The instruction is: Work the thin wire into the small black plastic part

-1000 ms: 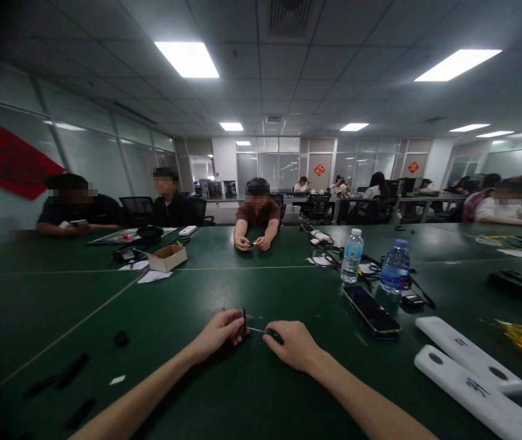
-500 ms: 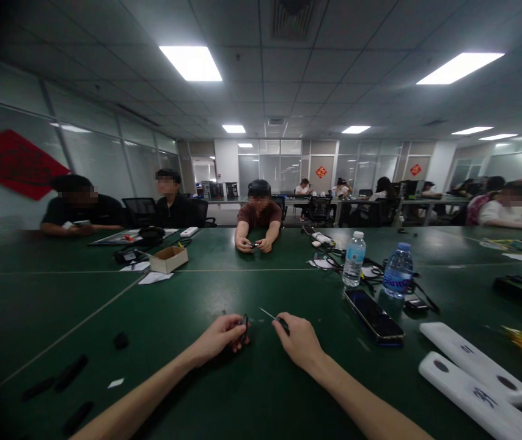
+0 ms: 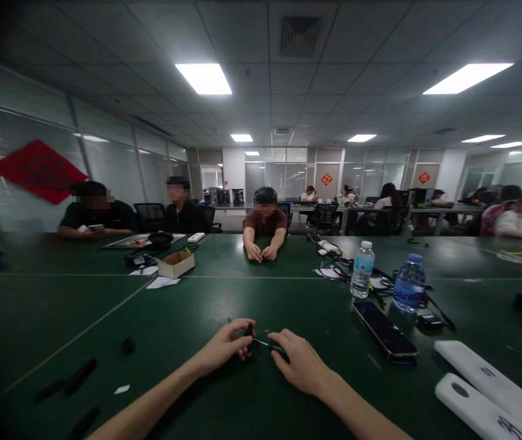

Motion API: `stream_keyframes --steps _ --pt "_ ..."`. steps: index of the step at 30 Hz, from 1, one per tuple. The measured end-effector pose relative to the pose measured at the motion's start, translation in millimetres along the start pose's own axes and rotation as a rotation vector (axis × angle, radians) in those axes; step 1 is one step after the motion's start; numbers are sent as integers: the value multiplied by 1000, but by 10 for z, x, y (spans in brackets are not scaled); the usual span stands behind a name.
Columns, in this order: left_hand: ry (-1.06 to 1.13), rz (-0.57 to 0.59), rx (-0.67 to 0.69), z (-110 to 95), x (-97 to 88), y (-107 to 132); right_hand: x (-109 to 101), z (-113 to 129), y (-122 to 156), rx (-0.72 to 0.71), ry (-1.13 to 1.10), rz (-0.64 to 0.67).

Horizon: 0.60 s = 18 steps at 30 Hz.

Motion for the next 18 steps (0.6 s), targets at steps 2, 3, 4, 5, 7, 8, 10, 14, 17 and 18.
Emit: stream_keyframes --steps 2,3,4,5,7,8,10,14,17,18 --pt "-25 41 3 -9 31 2 12 18 -4 3 -15 17" --pt "-44 62 2 -16 47 5 14 24 -5 8 -19 24" --pt "-64 80 -1 -21 60 9 14 27 -5 14 -22 28" --pt "-82 89 -5 -25 66 13 12 30 -4 19 -24 31" --pt "-111 91 -12 -33 67 21 9 29 5 23 -21 33" --pt "-123 89 -13 -36 66 25 10 22 12 25 -15 31" --pt "-143 83 -8 -41 69 32 14 -5 26 33 7 19" --pt "-159 50 0 -29 61 27 -17 8 -18 42 71 -15" --pt "-152 41 5 -7 58 13 -220 288 -119 -17 96 -83" --pt "-149 43 4 2 58 9 -334 434 -129 -46 80 -120"
Point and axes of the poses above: each hand's wrist, its own y-axis away from the middle knuckle, its own x-axis out of the palm, z = x × y, the point moved 9 cm from there along -y, towards the middle knuckle, and after that the axes turned 9 degrees about -y, right-handed, at the moved point
